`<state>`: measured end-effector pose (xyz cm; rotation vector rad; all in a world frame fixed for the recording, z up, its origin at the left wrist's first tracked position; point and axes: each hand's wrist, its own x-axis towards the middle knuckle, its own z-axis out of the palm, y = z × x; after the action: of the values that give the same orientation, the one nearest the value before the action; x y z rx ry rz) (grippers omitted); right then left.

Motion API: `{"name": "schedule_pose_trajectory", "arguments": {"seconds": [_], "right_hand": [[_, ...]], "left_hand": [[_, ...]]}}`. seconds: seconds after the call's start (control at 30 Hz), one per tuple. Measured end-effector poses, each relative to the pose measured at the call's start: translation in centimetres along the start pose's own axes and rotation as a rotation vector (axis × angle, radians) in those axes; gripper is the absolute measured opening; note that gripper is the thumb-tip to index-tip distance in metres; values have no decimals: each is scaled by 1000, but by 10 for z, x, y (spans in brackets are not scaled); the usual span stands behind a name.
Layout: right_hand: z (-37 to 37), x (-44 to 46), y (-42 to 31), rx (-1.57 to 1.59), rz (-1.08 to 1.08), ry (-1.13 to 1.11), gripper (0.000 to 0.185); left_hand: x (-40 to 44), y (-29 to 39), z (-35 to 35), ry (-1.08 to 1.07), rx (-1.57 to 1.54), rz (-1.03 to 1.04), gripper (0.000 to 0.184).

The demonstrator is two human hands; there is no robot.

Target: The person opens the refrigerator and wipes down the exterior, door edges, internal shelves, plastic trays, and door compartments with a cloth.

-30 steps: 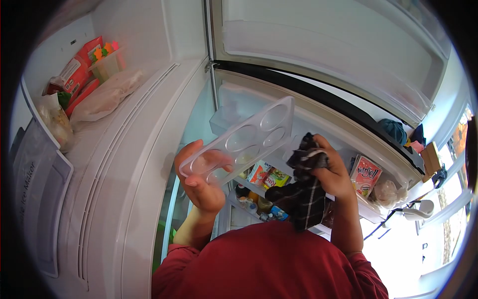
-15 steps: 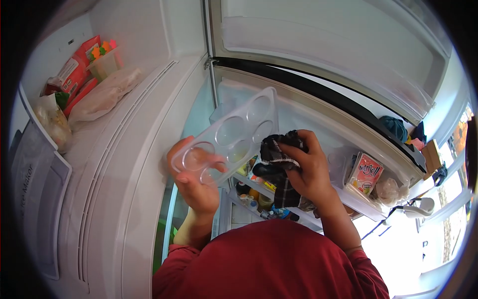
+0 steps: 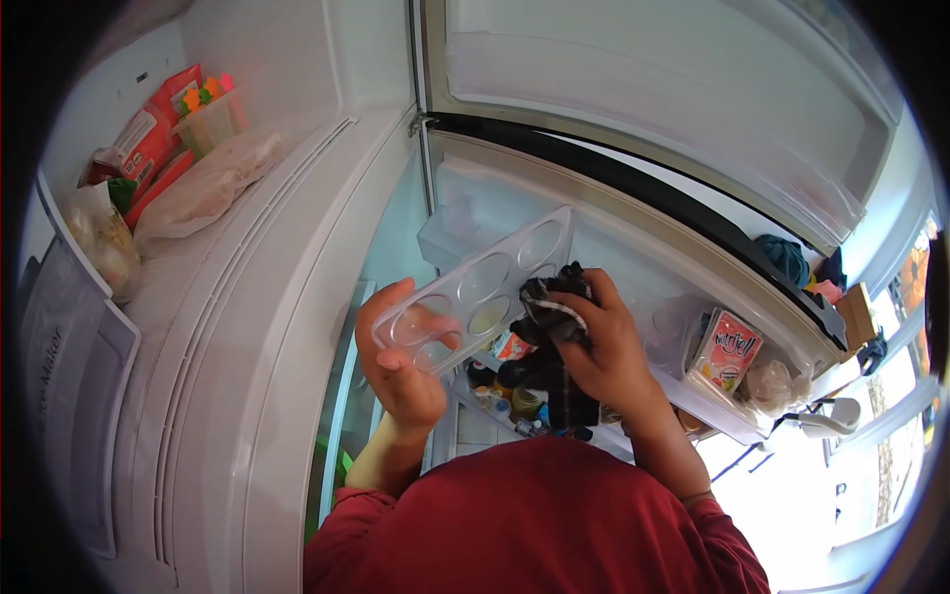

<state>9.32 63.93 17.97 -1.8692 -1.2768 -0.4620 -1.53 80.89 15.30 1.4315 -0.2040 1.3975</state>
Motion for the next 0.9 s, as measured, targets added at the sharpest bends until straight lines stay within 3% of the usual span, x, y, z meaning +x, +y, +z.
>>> {"name": "schedule_pose_trajectory", "arguments": {"seconds": [0.1, 0.17, 0.2, 0.27, 0.3, 0.37, 0.47, 0.67, 0.73, 0.83, 0.9], "right_hand": [[-12, -2, 10, 184, -61, -87, 44], [-12, -7, 14, 116, -216, 98, 41], [-9, -7, 17, 114, -220, 98, 41], [-1, -7, 17, 284, -172, 326, 41], [-4, -4, 13, 283, -168, 329, 41], [-12, 6, 0, -79, -61, 240, 43], [-3, 4, -1, -74, -26, 228, 44], [-11, 3, 9, 130, -19, 183, 43], [-11, 4, 11, 213, -45, 421, 44], [2, 2, 5, -18, -102, 387, 48], [15, 1, -17, -87, -36, 276, 63]], "left_hand": [[2, 2, 2, 19, -45, -8, 72], [2, 1, 3, 46, -79, 8, 72], [1, -1, 3, 20, -88, 13, 72], [-3, -2, 6, -9, -98, 15, 72], [-7, -1, 12, -32, -59, -14, 73], [-12, 0, 14, -65, -23, -48, 74], [-14, -2, 16, -116, 98, -20, 74], [-11, -8, 13, -113, -171, -152, 70], [-13, -11, 18, -43, -271, -207, 74], [-18, -11, 32, 52, -275, -191, 73], [-18, -8, 32, -17, -239, -177, 73]]}}
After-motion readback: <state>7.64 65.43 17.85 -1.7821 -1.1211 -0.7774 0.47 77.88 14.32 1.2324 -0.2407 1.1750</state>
